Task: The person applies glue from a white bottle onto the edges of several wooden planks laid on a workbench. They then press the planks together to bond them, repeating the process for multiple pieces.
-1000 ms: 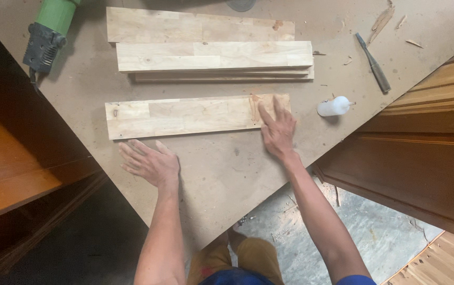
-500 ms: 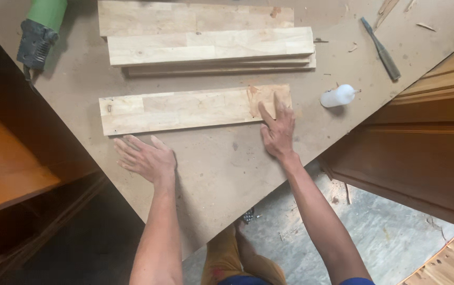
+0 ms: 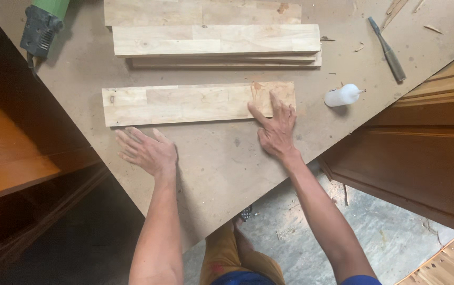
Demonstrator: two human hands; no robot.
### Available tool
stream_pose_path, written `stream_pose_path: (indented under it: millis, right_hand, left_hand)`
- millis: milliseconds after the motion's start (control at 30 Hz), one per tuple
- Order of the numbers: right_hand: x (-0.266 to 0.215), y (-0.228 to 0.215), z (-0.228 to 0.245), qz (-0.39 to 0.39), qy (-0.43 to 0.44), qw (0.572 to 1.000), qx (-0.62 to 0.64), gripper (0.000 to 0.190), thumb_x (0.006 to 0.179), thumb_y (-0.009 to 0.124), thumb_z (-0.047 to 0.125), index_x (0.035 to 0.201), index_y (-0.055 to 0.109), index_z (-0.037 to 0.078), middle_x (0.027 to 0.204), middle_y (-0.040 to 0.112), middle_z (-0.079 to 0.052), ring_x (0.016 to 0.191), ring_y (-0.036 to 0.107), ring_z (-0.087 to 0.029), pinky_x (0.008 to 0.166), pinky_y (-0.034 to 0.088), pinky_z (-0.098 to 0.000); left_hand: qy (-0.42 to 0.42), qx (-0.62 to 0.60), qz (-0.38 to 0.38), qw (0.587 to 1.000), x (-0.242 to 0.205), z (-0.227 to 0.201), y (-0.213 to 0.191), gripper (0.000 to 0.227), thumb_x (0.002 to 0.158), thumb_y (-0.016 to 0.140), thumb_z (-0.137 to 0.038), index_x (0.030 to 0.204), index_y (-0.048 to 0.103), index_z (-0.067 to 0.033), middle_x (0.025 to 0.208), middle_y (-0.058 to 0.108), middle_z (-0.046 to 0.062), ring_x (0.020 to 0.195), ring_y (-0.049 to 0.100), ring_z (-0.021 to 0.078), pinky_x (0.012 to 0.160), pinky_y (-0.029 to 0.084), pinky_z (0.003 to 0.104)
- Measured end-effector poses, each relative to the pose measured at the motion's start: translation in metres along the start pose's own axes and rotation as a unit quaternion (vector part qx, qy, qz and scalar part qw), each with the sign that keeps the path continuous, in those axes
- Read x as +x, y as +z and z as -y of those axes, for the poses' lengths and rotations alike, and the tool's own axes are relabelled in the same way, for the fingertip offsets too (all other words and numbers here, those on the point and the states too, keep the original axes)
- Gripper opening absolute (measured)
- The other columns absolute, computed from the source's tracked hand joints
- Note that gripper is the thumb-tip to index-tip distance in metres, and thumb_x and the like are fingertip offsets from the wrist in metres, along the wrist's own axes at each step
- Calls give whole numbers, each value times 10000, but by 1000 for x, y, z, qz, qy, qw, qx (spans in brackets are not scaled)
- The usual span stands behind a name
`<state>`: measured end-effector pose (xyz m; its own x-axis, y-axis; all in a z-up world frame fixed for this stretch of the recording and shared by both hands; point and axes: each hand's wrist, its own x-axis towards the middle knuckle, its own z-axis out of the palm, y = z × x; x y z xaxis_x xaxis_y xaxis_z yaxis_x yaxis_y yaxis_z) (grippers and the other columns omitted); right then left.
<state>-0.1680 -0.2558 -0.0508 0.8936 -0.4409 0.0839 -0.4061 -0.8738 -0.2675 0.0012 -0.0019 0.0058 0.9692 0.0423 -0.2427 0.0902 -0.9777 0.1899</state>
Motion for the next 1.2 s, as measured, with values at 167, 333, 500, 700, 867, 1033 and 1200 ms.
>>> stream_pose_path:
  millis: [167, 333, 500, 700, 867, 1033, 1200]
  right_hand:
    - [-5, 2, -9, 28, -35, 999, 9, 786, 744, 471, 230, 1481, 509, 502, 1671, 188, -113, 1465, 347, -364, 1151, 188, -678]
    - [-10, 8, -7, 40, -48, 998, -10, 794, 764, 469, 199, 1489, 481, 522, 1704, 131, -107, 1533, 251, -405, 1155, 133, -723]
    - [-14, 16, -7, 32, -8, 999, 10, 854, 752, 469, 194, 1540, 395, 514, 1705, 134, -103, 1553, 222, -381, 1190, 54, -677]
    - [-18, 24, -13, 15, 8, 1000, 20, 872, 747, 465, 209, 1577, 379, 464, 1724, 106, -79, 1584, 155, -300, 1206, -69, -575]
    - [-24, 14, -9, 0, 64, 996, 66, 850, 729, 485, 190, 1561, 444, 359, 1671, 251, -70, 1569, 195, -245, 1222, -40, -550]
    - [-24, -17, 5, -60, 284, 946, 142, 859, 864, 606, 154, 1646, 250, 162, 1688, 232, -113, 1578, 120, -304, 1258, 23, -518]
    - [-32, -3, 25, 36, 414, 906, 84, 726, 1022, 453, 309, 1647, 173, 69, 1674, 210, -204, 1576, 147, -365, 1235, 57, -646]
  left_hand:
    - [0, 10, 3, 1000, 1, 5, 4, 656, 1062, 431, -346, 1550, 312, 76, 1607, 187, 330, 1531, 176, 477, 1166, 196, 717]
    - [-4, 16, 8, 1000, 0, 0, 0, 663, 1062, 425, -351, 1562, 299, 66, 1612, 184, 326, 1533, 173, 473, 1159, 225, 720]
    - [-3, 7, 7, 1000, 2, 3, 5, 678, 1060, 426, -356, 1565, 287, 74, 1613, 171, 330, 1531, 174, 483, 1157, 228, 726]
    - [5, 9, -4, 1000, 2, 3, 6, 676, 1057, 438, -350, 1560, 295, 79, 1609, 190, 337, 1525, 191, 499, 1159, 213, 730]
    - [12, -7, -34, 999, 4, 11, 23, 674, 1040, 483, -339, 1539, 319, 84, 1603, 210, 337, 1522, 192, 500, 1165, 194, 717]
    - [35, -43, -93, 994, 4, 17, 27, 653, 1016, 536, -319, 1500, 382, 92, 1601, 249, 335, 1513, 223, 498, 1163, 187, 695]
    - [38, -26, -146, 988, 7, 22, 31, 671, 935, 624, -361, 1468, 471, 16, 1564, 399, 281, 1494, 336, 436, 1165, 246, 643]
